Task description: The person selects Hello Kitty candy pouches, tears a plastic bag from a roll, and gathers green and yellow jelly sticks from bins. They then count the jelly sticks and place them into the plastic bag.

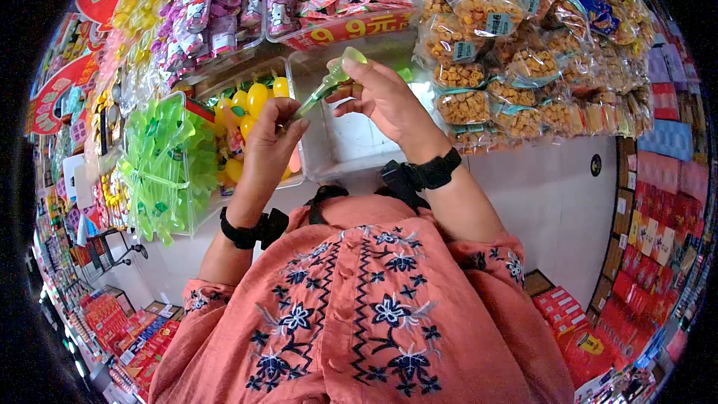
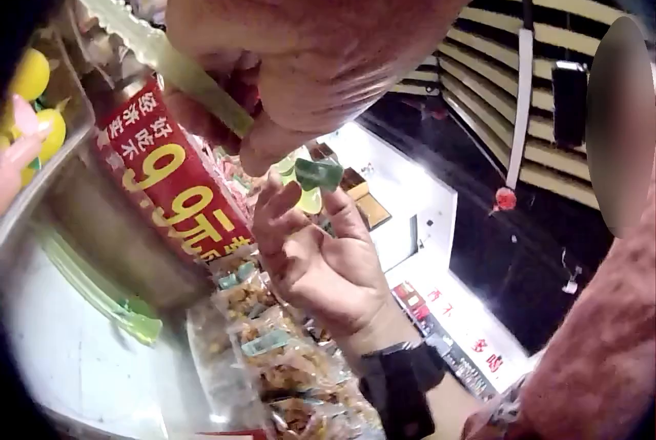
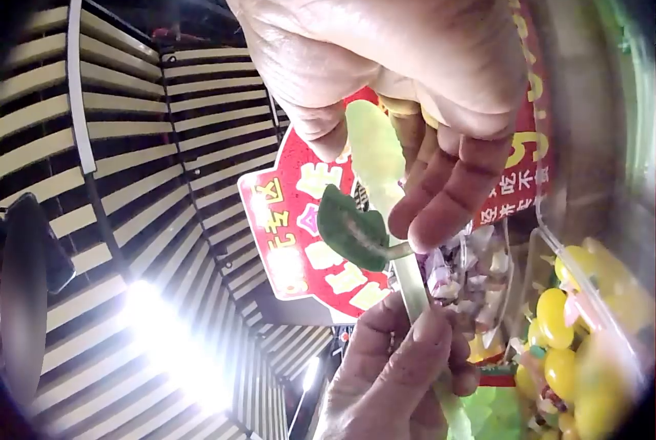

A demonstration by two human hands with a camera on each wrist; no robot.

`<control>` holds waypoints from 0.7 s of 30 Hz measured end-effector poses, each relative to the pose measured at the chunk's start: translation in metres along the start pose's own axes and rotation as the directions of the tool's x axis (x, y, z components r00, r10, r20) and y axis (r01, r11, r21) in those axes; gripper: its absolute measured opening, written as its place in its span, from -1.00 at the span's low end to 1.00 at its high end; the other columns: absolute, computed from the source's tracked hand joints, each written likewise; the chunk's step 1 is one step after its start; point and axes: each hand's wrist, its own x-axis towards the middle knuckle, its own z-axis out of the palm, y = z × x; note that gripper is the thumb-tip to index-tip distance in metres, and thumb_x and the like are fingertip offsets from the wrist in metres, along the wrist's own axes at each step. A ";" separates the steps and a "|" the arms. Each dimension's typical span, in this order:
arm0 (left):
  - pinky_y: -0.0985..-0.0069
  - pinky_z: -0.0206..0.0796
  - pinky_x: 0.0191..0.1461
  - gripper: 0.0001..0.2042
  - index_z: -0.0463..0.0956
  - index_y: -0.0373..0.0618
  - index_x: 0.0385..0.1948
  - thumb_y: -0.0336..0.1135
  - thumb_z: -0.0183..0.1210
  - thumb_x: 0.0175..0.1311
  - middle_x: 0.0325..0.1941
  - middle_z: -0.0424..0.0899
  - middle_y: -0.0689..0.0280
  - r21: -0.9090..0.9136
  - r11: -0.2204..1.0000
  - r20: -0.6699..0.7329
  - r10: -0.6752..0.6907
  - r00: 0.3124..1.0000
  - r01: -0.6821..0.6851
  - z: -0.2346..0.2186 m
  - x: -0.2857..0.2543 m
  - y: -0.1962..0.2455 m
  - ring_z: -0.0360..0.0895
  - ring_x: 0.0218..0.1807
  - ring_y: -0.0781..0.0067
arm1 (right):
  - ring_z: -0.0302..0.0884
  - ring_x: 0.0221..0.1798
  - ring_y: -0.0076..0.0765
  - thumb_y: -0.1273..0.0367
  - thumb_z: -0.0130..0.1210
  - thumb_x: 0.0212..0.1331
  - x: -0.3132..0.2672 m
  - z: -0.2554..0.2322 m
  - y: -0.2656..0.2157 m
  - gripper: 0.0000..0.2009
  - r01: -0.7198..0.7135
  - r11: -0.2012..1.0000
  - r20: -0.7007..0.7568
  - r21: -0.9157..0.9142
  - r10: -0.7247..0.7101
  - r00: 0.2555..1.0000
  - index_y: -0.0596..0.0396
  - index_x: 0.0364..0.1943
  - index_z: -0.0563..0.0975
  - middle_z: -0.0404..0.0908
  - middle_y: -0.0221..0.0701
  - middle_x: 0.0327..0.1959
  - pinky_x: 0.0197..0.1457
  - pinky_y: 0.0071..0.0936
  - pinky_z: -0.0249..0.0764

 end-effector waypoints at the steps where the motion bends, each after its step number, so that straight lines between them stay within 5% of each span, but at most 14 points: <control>1: 0.57 0.40 -0.09 -0.76 0.45 -0.21 -0.07 -0.44 0.27 0.31 -0.24 0.60 0.34 0.096 0.995 -0.015 0.041 0.999 -0.040 -0.001 0.001 0.002 0.50 -0.20 0.57 | 0.65 -0.08 -0.36 0.17 0.17 0.33 0.000 -0.001 0.001 -0.56 0.008 1.000 0.001 -0.021 -0.008 1.000 0.16 0.16 0.47 0.62 -0.37 -0.07 -0.10 -0.42 0.58; 8: 0.51 0.42 -0.06 -0.75 0.46 -0.21 -0.07 -0.47 0.29 0.27 -0.19 0.64 0.25 0.293 0.946 -0.038 0.153 0.988 -0.135 0.001 0.007 0.002 0.55 -0.19 0.45 | 0.53 0.13 -0.41 0.30 0.20 0.28 -0.008 0.000 0.001 -0.42 0.038 0.992 0.056 -0.123 -0.032 0.998 0.18 0.33 0.28 0.53 -0.33 0.10 0.13 -0.41 0.52; 11: 0.38 0.42 -0.06 -0.76 0.47 -0.24 -0.12 -0.51 0.29 0.22 -0.20 0.61 0.11 0.168 0.982 -0.068 0.095 0.993 -0.083 0.006 0.007 0.007 0.57 -0.16 0.17 | 0.50 0.15 -0.41 0.34 0.20 0.26 -0.012 0.000 0.000 -0.37 0.018 0.990 0.077 -0.141 -0.007 0.997 0.17 0.38 0.22 0.49 -0.32 0.12 0.18 -0.37 0.50; 14: 0.42 0.41 -0.06 -0.76 0.47 -0.24 -0.11 -0.49 0.29 0.23 -0.21 0.62 0.15 0.077 0.997 -0.061 0.021 0.998 -0.016 0.009 0.007 0.004 0.56 -0.18 0.26 | 0.49 0.13 -0.41 0.36 0.21 0.23 -0.015 -0.002 0.002 -0.31 0.019 0.988 0.107 -0.150 -0.003 0.994 0.14 0.43 0.16 0.45 -0.31 0.13 0.20 -0.34 0.49; 17: 0.60 0.38 -0.06 -0.75 0.45 -0.21 -0.06 -0.43 0.28 0.31 -0.21 0.56 0.40 0.066 0.998 -0.011 0.008 1.000 -0.007 0.010 0.006 -0.001 0.47 -0.17 0.62 | 0.48 0.13 -0.40 0.36 0.21 0.24 -0.015 -0.004 0.003 -0.28 0.054 0.986 0.145 -0.155 -0.031 0.989 0.13 0.44 0.11 0.44 -0.30 0.14 0.22 -0.37 0.47; 21: 0.65 0.36 -0.03 -0.76 0.45 -0.20 -0.05 -0.38 0.27 0.35 -0.17 0.55 0.44 -0.124 0.986 0.061 -0.102 0.993 0.109 0.010 0.005 -0.001 0.46 -0.15 0.66 | 0.48 0.13 -0.42 0.41 0.15 0.23 -0.017 -0.003 0.005 -0.42 0.093 0.980 0.150 -0.176 -0.067 0.986 0.12 0.32 0.22 0.47 -0.30 0.12 0.21 -0.41 0.46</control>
